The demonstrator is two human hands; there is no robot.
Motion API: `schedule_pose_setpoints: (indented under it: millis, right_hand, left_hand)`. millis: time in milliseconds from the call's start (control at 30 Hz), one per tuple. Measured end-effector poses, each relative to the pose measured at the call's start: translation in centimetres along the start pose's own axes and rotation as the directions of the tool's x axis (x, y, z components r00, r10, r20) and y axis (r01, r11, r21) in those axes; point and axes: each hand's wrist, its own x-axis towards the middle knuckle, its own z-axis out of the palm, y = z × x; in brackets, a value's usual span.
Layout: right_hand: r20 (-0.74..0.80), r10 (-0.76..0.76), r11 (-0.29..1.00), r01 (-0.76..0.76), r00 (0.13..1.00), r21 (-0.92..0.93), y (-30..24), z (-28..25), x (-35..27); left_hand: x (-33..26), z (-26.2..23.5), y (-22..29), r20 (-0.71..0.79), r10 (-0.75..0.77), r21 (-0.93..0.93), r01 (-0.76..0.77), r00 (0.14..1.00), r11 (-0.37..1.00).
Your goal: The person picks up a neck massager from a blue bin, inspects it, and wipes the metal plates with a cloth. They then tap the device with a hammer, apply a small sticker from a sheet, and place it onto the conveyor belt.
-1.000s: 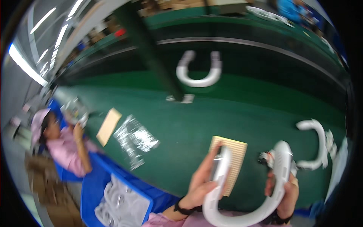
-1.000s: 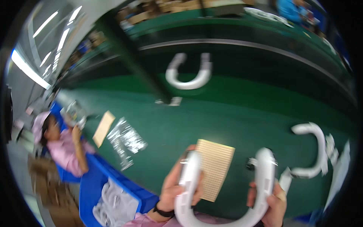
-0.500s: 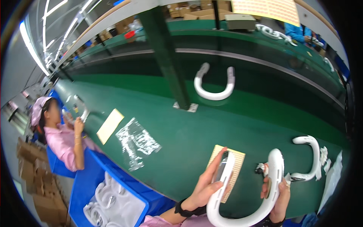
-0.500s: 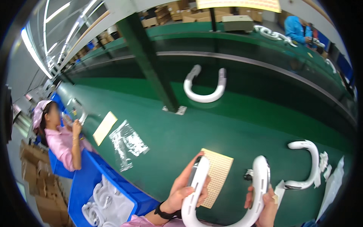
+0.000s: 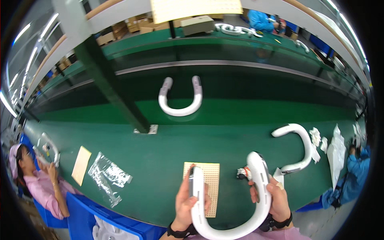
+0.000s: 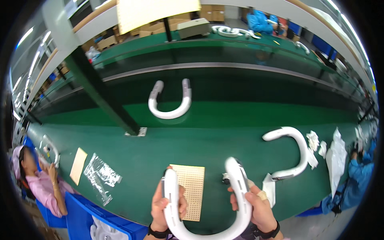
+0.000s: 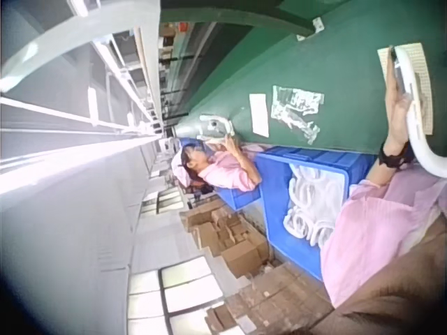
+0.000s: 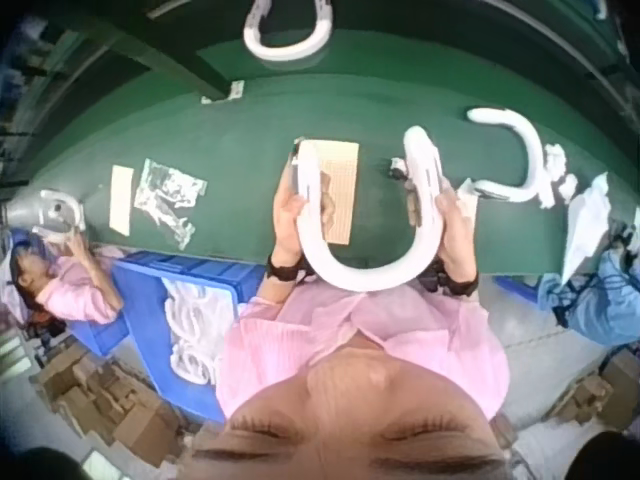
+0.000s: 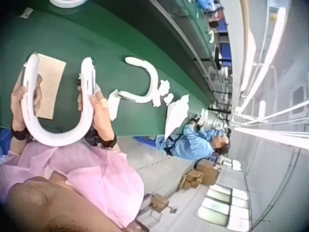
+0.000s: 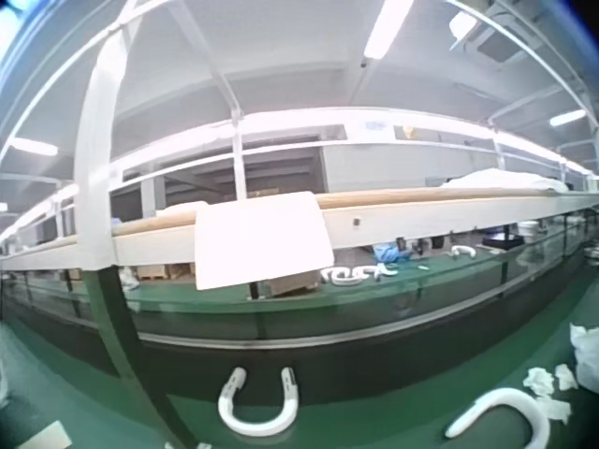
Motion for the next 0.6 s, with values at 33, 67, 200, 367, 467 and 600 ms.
schedule_pose_setpoints:
  millis: [33, 67, 200, 367, 467, 600]
  right_hand:
    - [0.012, 0.025, 1.000, -0.025, 1.000, 0.005, -0.3, 0.2, 0.0]
    - [0.029, 0.050, 0.999, -0.051, 0.998, 0.010, -0.3, 0.2, 0.2]
    - [-0.010, 0.065, 0.997, -0.065, 0.998, -0.040, 0.1, -0.2, 0.4]
    - [-0.045, 0.085, 0.993, -0.088, 0.995, -0.081, -0.9, 0.5, 0.4]
    - [-0.042, 0.129, 0.985, -0.133, 0.991, -0.112, -1.3, 0.9, 0.1]
    - [-0.030, 0.111, 0.991, -0.113, 0.993, -0.068, -0.8, 1.2, 0.3]
  left_hand:
    - [-0.1, -0.5, -0.2, -0.017, -0.004, -0.030, 0.003, 1.000, 1.000]
    - [-0.1, -0.3, 0.0, -0.059, -0.013, -0.056, 0.009, 0.998, 0.998]
    - [0.4, 0.2, -0.2, -0.083, 0.032, 0.012, -0.031, 0.996, 0.999]
    - [0.7, 0.7, -0.5, -0.101, 0.101, 0.014, -0.100, 0.990, 0.995]
    - [0.2, 2.2, 0.1, -0.177, 0.166, 0.041, -0.161, 0.970, 0.986]
    - [-0.7, 1.2, 0.5, -0.050, 0.110, 0.059, -0.107, 0.993, 0.993]
